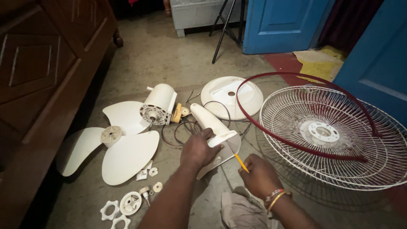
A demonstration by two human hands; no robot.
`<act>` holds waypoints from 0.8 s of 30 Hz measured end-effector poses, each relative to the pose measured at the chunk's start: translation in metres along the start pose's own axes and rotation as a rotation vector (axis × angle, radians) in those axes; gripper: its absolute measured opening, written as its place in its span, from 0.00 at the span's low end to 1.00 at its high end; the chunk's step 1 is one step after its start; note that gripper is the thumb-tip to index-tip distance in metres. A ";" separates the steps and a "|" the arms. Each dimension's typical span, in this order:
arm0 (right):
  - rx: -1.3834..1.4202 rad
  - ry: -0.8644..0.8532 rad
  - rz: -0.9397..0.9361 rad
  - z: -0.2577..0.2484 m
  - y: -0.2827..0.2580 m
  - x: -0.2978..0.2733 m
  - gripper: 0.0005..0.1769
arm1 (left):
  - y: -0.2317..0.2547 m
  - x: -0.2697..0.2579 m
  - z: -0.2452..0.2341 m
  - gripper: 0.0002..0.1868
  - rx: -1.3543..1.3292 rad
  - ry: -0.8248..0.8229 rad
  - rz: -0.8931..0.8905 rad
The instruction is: The person assembles a white plastic fan housing using a screwdriver. They insert screws and tighten them into the housing while other fan parts, including blades and a motor, lie on the floor nearby.
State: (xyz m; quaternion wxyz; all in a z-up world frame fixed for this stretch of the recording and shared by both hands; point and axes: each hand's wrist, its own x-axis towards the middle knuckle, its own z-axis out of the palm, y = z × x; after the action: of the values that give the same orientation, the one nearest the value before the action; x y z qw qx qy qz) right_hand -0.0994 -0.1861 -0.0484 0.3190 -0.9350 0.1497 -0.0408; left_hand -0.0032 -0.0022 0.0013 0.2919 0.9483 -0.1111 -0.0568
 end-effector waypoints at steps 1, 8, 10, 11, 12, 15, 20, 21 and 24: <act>-0.121 0.113 -0.175 -0.006 -0.005 -0.005 0.11 | -0.001 0.000 0.001 0.30 0.002 0.006 0.012; -0.302 0.129 -0.023 -0.038 -0.036 -0.022 0.10 | -0.003 0.004 0.001 0.31 -0.028 -0.007 -0.012; -0.314 0.165 -0.060 -0.039 -0.041 -0.027 0.11 | -0.003 0.004 0.000 0.31 -0.020 -0.015 -0.030; -0.325 0.151 -0.055 -0.039 -0.042 -0.028 0.11 | -0.003 0.003 0.000 0.30 -0.029 -0.013 -0.031; -0.336 0.140 -0.050 -0.039 -0.042 -0.027 0.11 | -0.003 0.003 0.000 0.30 -0.037 -0.010 -0.028; -0.350 0.077 0.035 -0.033 -0.039 -0.023 0.11 | -0.002 0.002 0.000 0.30 -0.038 -0.019 -0.041; -0.017 0.063 0.085 -0.019 -0.019 -0.003 0.11 | 0.000 0.003 -0.001 0.30 -0.031 -0.010 -0.033; 0.166 -0.047 0.222 -0.018 -0.014 0.004 0.12 | 0.000 0.004 0.000 0.31 -0.038 -0.001 -0.024; 0.617 -0.302 0.473 -0.015 0.003 0.017 0.14 | -0.002 0.003 0.001 0.31 -0.049 -0.007 -0.022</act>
State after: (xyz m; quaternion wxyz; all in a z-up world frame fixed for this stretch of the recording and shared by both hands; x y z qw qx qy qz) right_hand -0.0866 -0.2024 -0.0386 0.6031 -0.7308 0.2928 0.1281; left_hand 0.0000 -0.0025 -0.0008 0.3140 0.9418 -0.1001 -0.0663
